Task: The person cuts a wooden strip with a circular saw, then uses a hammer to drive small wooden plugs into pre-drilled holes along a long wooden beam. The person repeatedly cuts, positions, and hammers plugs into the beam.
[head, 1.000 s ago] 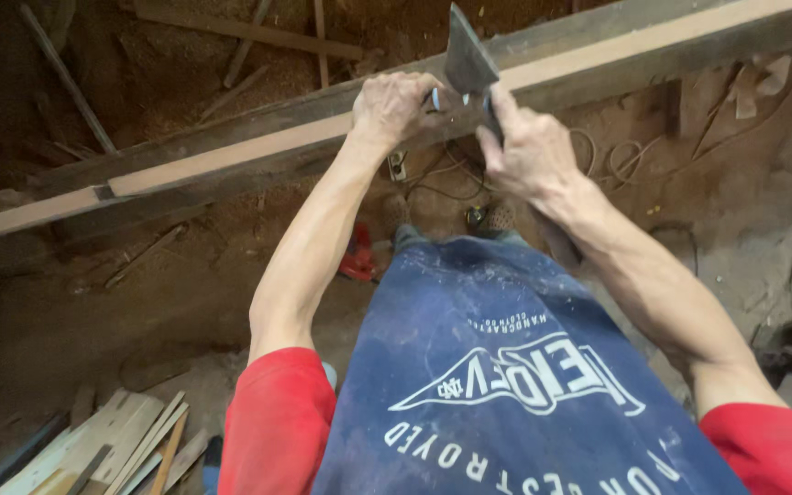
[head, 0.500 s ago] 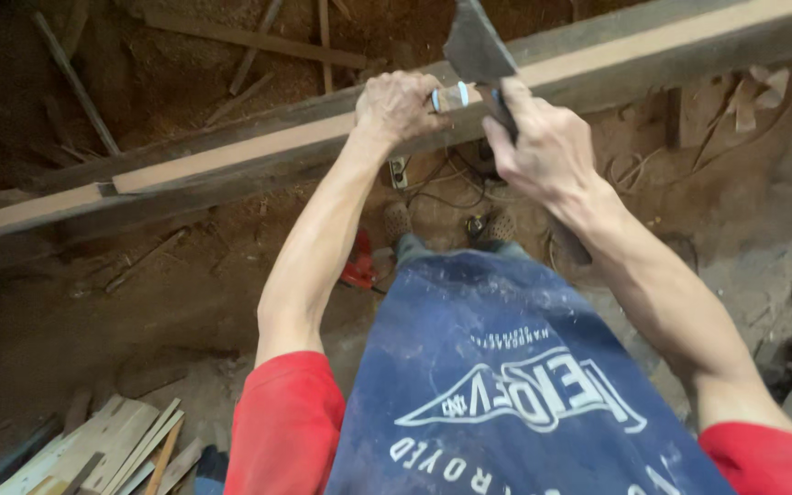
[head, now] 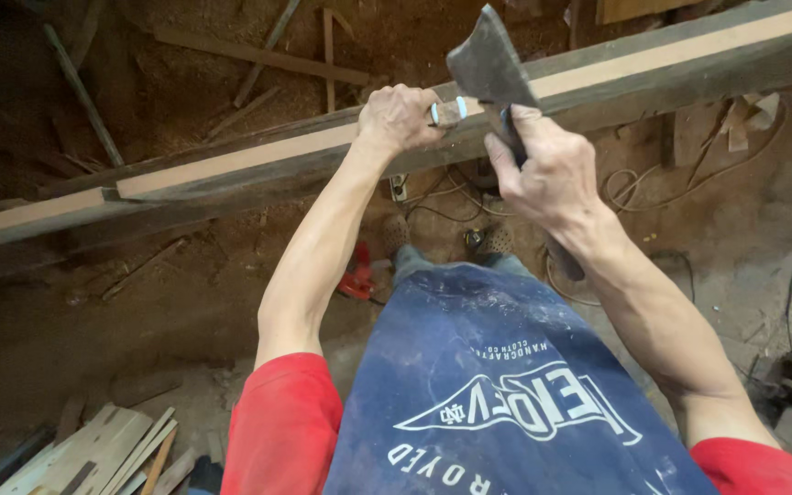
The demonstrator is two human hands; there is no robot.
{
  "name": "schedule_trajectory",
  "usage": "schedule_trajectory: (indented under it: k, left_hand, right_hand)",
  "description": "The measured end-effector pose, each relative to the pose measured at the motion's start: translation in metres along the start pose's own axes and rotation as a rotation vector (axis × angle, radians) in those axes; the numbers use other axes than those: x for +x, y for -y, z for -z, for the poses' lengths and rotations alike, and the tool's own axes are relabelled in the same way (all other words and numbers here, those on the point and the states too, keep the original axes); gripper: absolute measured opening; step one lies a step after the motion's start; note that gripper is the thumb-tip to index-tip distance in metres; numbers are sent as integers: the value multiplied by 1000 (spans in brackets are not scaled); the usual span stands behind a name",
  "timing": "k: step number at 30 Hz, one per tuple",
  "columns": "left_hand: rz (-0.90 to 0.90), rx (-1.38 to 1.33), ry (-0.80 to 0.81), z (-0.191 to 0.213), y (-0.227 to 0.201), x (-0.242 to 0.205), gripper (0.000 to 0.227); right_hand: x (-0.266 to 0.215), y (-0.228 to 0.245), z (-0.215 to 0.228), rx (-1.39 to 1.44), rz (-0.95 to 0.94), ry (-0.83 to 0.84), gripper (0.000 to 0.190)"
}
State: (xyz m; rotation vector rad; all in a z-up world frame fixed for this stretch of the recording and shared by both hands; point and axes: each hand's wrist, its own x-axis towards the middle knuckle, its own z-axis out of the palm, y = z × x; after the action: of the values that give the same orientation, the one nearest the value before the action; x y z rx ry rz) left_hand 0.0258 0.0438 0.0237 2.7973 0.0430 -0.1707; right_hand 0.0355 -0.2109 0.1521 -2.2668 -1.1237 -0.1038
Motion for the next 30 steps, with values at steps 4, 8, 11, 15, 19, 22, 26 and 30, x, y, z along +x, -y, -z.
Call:
schedule_trajectory:
  k: [4,8,11,15,19,22,26,30]
  left_hand:
    - [8,-22,2,0,2,0,38]
    - [49,-104,38,-2,-1,-4,34]
    - [48,-91,36,3,1,0,38]
    - [43,-80,28,-1,-2,-5,35]
    - [29,-52,0,4,-2,-3,47]
    - [26,1,2,7,-2,-3,39]
    - [42,-1,65,-3,-6,-11,45]
    - [122,-113,114,5,0,1,38]
  right_hand:
    - [8,10,-5,-19,-20,62,40]
    - [18,6,-24,-111,-204,320,49]
    - [14,0,-30,-73,-214,280,60]
    - [0,-4,-36,-104,-121,169,50]
    - [7,-14,-37,-105,-194,327,61]
    - [3,-17,-40,-54,-115,165,49]
    - [-10,-10,-46,-65,-138,181,51]
    - [1,-16,-44,-80,-269,351,60]
